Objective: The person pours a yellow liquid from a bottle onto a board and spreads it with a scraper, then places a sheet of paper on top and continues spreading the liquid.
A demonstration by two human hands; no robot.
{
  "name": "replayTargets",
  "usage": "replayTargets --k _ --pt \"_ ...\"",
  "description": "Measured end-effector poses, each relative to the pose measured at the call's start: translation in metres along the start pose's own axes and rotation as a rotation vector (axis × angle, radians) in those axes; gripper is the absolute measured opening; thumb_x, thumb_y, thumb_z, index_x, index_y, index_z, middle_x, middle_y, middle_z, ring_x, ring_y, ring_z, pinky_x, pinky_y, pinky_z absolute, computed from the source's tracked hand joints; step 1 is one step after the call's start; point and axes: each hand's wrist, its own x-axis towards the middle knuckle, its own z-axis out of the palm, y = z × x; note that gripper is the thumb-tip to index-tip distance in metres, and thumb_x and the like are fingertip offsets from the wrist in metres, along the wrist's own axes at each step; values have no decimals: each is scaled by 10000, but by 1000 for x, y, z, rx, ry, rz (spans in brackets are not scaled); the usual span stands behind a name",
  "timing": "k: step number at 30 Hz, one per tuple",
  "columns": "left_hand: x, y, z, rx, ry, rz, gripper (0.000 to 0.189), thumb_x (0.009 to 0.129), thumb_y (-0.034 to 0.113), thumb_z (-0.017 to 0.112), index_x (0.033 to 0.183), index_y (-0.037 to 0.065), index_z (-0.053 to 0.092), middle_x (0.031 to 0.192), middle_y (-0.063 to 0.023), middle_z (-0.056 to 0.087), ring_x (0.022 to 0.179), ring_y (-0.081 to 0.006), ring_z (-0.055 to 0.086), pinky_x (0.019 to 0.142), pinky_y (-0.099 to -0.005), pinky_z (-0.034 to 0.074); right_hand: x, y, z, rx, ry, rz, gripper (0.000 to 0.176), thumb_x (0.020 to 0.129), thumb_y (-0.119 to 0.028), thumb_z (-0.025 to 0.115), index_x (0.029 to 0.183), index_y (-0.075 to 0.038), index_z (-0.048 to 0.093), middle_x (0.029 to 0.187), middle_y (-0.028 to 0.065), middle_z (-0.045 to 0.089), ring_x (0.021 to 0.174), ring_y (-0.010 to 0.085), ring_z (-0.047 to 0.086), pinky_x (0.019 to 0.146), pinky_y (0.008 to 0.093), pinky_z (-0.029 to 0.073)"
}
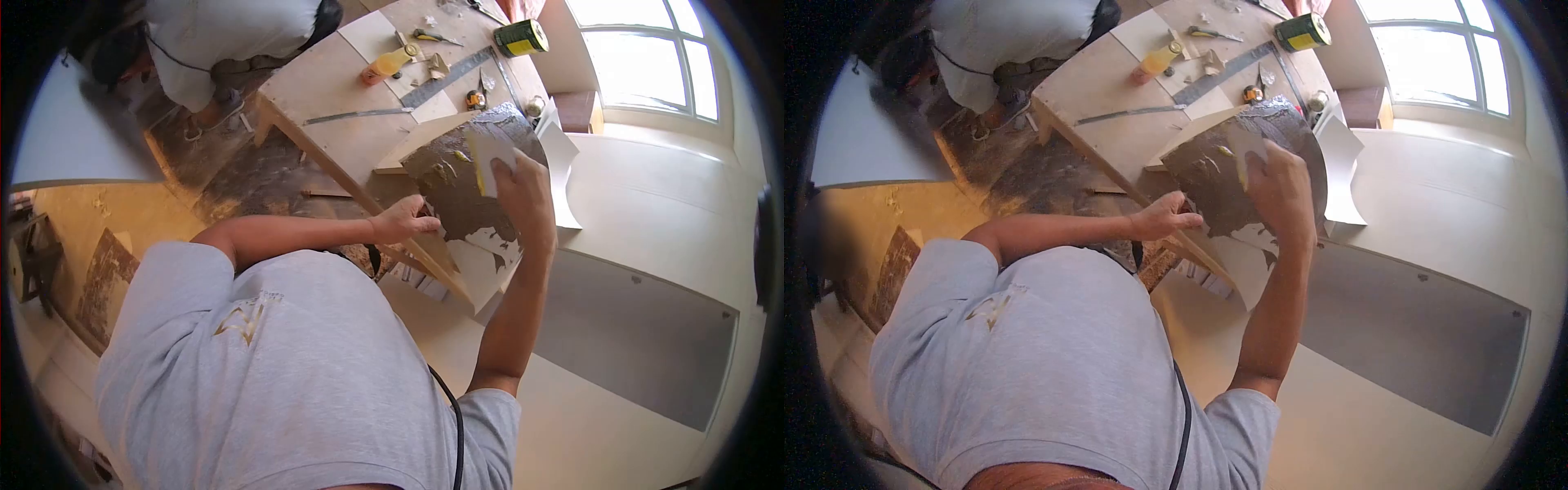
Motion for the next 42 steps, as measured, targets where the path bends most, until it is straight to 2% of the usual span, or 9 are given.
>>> replayTargets --k 7,9,12,15,17,20,26,33,42 --pt "-4 5 2 210 24 -120 269 991 197 706 1142 -12 629 1033 -54 674 956 -150 598 863 -341 507 80 -6 52 -186 -259 -121 342 893 -233 666 967 98 707 910 337 691 901 488 701 819 512 543" --pt "3 -23 5 36 70 118 327 997 182 688 1243 0 572 1079 -55 659 970 -163 599 886 -351 502 100 -5 60 -233 -309 -165 338 881 -229 663 946 98 714 906 341 689 906 489 700 831 516 545" --pt "3 -18 5 41 53 152 374 1001 180 677 1303 14 530 1116 -61 651 971 -179 602 894 -365 502 111 0 72 -398 -332 -222 327 868 -208 652 940 102 724 927 338 699 921 472 712 851 512 557" --pt "1 -9 1 58 19 68 332 998 187 683 1257 15 568 1082 -60 664 963 -168 597 888 -365 499 113 12 86 -500 -294 -176 268 864 -161 630 879 81 744 922 307 717 912 436 724 842 499 571" --pt "-4 9 3 22 47 106 304 996 189 685 1226 15 590 1069 -59 672 957 -159 597 877 -364 499 127 39 106 -597 -272 -434 237 867 -130 605 831 48 758 907 260 728 894 407 728 826 497 573" --pt "-3 8 3 13 60 108 254 994 195 690 1161 14 627 1027 -55 681 933 -140 595 850 -357 501 128 21 116 -608 -304 -489 244 879 -133 589 802 16 766 869 235 717 868 391 727 815 491 570" --pt "5 -19 1 19 32 41 255 985 212 700 1110 -4 649 981 -55 686 889 -143 592 831 -361 502 103 -54 87 -369 -420 -261 314 897 -207 616 883 82 739 994 322 711 953 471 709 882 518 554" --pt "1 -9 2 125 91 42 236 979 205 703 1089 1 655 959 -30 675 879 -126 605 810 -346 510 126 -10 78 -389 -347 -182 325 897 -206 626 948 97 731 986 338 710 988 487 706 917 516 551" --pt "15 -40 0 84 20 86 223 1005 179 673 1116 -12 646 999 -27 675 899 -119 603 821 -332 501 117 -51 120 -444 -433 -292 254 809 -126 608 893 58 762 977 302 731 959 444 727 895 504 570"
